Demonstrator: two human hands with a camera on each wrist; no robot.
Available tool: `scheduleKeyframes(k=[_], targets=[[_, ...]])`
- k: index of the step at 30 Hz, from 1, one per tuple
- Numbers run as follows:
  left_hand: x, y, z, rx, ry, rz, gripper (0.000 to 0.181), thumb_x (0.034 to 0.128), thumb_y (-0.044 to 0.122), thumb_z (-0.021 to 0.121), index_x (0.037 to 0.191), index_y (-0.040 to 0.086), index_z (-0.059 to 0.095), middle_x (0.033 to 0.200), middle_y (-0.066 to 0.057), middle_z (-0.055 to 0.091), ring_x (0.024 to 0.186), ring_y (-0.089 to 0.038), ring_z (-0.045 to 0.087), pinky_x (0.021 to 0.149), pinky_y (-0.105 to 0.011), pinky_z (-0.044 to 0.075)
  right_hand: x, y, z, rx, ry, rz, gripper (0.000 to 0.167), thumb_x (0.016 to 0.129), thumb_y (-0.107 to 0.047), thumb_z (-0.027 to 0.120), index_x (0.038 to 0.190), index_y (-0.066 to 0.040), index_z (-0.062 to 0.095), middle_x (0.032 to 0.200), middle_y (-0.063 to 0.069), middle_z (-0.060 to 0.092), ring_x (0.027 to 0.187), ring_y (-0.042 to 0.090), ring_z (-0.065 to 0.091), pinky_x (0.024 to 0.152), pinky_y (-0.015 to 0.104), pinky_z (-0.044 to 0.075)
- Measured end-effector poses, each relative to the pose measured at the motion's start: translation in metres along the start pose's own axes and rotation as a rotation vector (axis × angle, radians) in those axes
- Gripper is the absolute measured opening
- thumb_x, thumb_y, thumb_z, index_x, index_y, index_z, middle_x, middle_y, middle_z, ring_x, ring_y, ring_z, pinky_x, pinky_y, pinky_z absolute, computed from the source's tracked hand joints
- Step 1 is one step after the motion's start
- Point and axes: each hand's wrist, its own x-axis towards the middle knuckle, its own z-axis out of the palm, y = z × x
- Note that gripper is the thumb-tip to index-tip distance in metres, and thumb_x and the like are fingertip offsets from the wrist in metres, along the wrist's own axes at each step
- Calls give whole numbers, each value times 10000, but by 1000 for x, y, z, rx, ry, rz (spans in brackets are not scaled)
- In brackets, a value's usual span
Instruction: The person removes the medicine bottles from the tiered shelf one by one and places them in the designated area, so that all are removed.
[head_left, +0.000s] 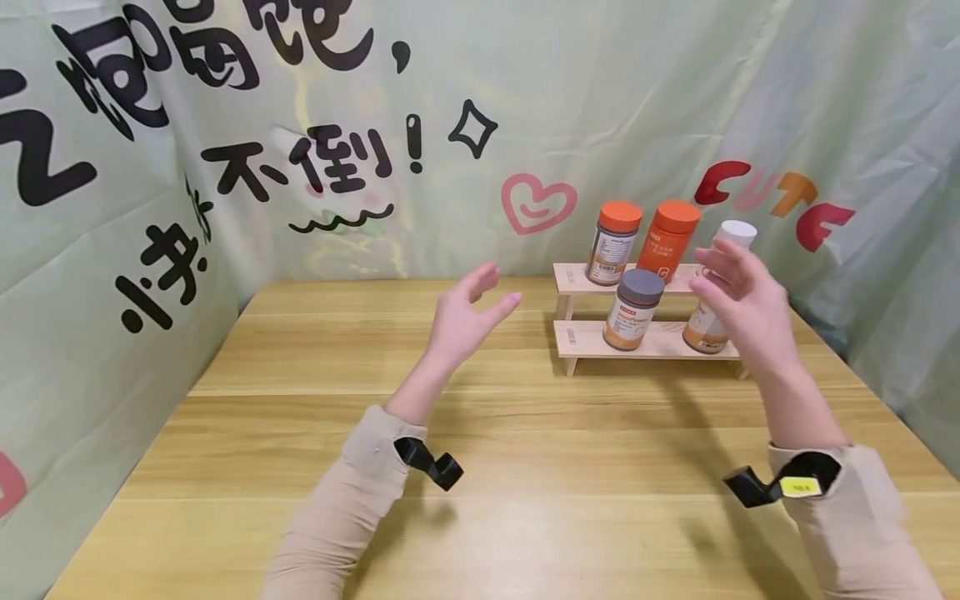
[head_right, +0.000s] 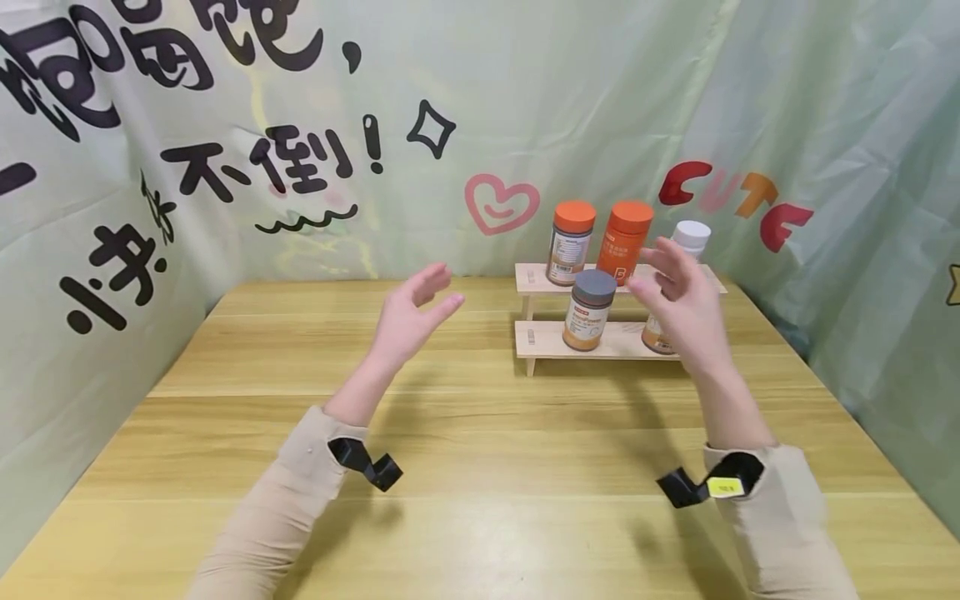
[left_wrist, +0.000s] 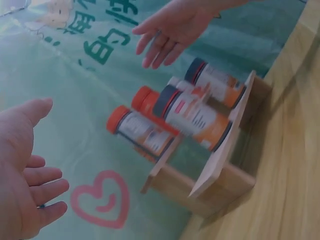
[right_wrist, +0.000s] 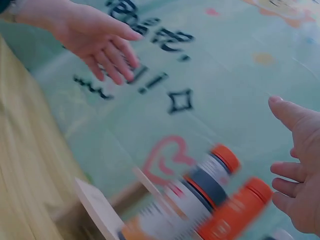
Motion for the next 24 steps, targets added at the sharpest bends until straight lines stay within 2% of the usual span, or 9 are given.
scheduleKeyframes(k=[3,5,7,8,12,14,17,18,24], targets=[[2,0,13,-20,-38,-34,689,822,336,695,1388,58,416,1353,-66,500,1230,-157,461,1045,-281,332,-6,8,-23,88,63,30,568,899,-111,595,1420,-148,370,1288,-50,531,1158,61,469,945,88,351],[4,-1,23,-27,-71,-52,729,815,353,701,1407,71,385,1384,-58,467,1261,-166,426,1061,-297,311,-10,14,-38,178,95,40,563,891,-84,599,1409,-137,385,1235,-76,547,1134,36,476,944,78,343],[7,-4,32,-34,-104,-71,760,809,360,705,1423,80,356,1412,-52,432,1289,-175,391,1074,-311,290,-13,21,-54,190,115,58,561,895,-93,593,1412,-150,381,1203,-93,546,1114,13,478,944,67,333],[9,-6,36,-41,-117,-82,771,805,356,710,1428,83,346,1422,-52,418,1299,-177,377,1075,-314,285,-15,25,-61,239,122,60,564,890,-76,596,1409,-136,383,1190,-81,550,1102,11,483,951,68,325],[14,-15,54,-106,-146,-149,788,802,311,722,1435,60,325,1440,-81,387,1310,-193,361,1070,-302,292,-17,44,-86,189,140,117,596,904,-125,580,1443,-162,327,1205,-118,525,1124,-25,452,992,58,248],[17,-20,62,-140,-148,-184,794,801,293,725,1433,39,318,1442,-100,379,1308,-203,363,1066,-301,302,-17,55,-95,112,127,162,621,916,-164,564,1465,-180,276,1237,-143,492,1172,-31,408,1012,61,205],[20,-28,71,-160,-151,-231,807,801,294,726,1432,15,307,1449,-117,363,1310,-221,360,1065,-310,305,-16,73,-105,-34,54,242,654,936,-240,529,1492,-216,185,1282,-187,428,1205,-53,344,1029,64,155],[21,-31,74,-158,-153,-244,815,800,302,726,1436,19,302,1455,-113,355,1314,-220,354,1066,-313,304,-15,79,-107,-41,28,258,663,939,-240,527,1496,-210,168,1274,-195,426,1184,-72,352,1031,65,147],[18,-53,88,-108,-207,-310,863,808,327,714,1457,14,238,1482,-129,295,1337,-236,309,1082,-327,273,-10,120,-115,131,-73,300,728,934,-159,544,1494,-72,86,1100,-242,479,894,-194,471,992,35,193]])
